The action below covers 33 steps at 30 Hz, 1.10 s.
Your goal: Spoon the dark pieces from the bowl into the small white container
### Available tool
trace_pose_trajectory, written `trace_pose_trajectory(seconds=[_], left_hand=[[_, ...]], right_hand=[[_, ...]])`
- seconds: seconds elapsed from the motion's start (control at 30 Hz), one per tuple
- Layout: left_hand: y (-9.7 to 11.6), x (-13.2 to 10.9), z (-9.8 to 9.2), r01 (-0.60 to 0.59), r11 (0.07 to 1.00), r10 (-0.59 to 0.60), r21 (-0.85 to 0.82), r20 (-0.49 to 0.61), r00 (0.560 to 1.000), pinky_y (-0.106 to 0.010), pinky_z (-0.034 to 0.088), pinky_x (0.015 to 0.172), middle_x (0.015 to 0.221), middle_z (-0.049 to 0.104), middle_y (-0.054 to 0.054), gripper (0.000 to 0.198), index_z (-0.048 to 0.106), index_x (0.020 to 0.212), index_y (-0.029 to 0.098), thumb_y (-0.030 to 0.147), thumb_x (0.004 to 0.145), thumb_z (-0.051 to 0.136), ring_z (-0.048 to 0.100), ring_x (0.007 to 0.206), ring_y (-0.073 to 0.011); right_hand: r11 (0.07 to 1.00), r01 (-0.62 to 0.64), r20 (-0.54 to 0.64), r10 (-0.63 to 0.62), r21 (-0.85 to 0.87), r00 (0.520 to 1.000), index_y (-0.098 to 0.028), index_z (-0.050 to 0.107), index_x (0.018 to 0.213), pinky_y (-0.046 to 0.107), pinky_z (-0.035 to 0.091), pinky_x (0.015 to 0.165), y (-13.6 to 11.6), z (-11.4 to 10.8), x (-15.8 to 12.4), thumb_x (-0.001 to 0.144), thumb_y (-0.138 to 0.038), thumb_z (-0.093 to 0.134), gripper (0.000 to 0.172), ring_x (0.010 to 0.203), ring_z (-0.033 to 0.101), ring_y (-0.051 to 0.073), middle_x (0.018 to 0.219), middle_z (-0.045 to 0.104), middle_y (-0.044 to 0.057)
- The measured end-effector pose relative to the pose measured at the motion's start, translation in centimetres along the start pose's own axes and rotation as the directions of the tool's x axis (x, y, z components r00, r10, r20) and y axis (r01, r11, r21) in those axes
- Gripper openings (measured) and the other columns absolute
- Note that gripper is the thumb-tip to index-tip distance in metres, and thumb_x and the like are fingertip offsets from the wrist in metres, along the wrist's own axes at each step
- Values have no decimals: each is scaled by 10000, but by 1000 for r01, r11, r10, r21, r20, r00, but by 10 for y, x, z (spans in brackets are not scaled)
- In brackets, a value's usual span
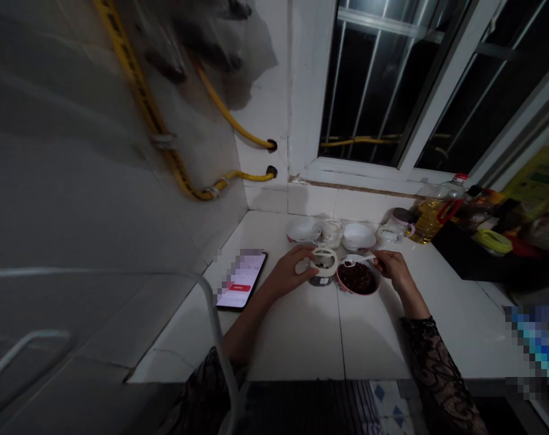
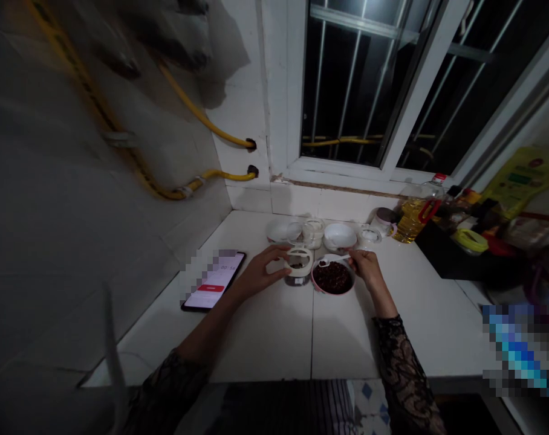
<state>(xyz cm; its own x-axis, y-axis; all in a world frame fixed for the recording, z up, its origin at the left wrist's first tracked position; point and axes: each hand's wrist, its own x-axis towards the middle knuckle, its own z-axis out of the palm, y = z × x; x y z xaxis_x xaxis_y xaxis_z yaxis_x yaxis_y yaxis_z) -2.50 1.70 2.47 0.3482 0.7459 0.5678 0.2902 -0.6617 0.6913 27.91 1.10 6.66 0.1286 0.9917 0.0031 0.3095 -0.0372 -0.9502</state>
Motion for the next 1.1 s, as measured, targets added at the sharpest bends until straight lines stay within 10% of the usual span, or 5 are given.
trace_pose_trajectory(seconds=[0.27,0.47,0.8,1.1], left_hand=[[0,0,-1,-5,1000,5,-13,8,1000,-424,506,1024,1258,671,-112,177,659,948,212,335,838,722,643,1175,-253],[1,0,-1,-1,1000,1,-6,2,1000,-432,499,1028,1271,664,-121,177,648,940,207,341,843,712,638,1178,-257],[2,0,-1,2,1000,-2,-7,-1,1000,-432,502,1032,1252,668,-119,172,647,928,206,337,839,714,640,1174,-253],[4,-1,-1,13,1000,-13,4,7,1000,-437,510,1014,1243,669,-115,174,646,929,208,349,846,706,643,1163,-256]], right_hand=[[915,371,-181,-397,-161,900,-229,473,577,261,299,482,-24,42,-26,871,-685,454,543,476,372,116,495,422,-30],[602,621,97,-675,-502,732,-228,514,659,267,361,577,-29,59,-42,985,-517,387,453,568,507,149,601,554,25],[805,292,-57,-373,-516,926,-229,473,552,273,321,533,-14,-5,-18,873,-608,414,500,532,457,154,511,509,11],[866,247,79,-236,-434,968,-231,491,513,265,270,514,-5,12,-16,801,-593,481,463,507,394,137,482,461,-10]])
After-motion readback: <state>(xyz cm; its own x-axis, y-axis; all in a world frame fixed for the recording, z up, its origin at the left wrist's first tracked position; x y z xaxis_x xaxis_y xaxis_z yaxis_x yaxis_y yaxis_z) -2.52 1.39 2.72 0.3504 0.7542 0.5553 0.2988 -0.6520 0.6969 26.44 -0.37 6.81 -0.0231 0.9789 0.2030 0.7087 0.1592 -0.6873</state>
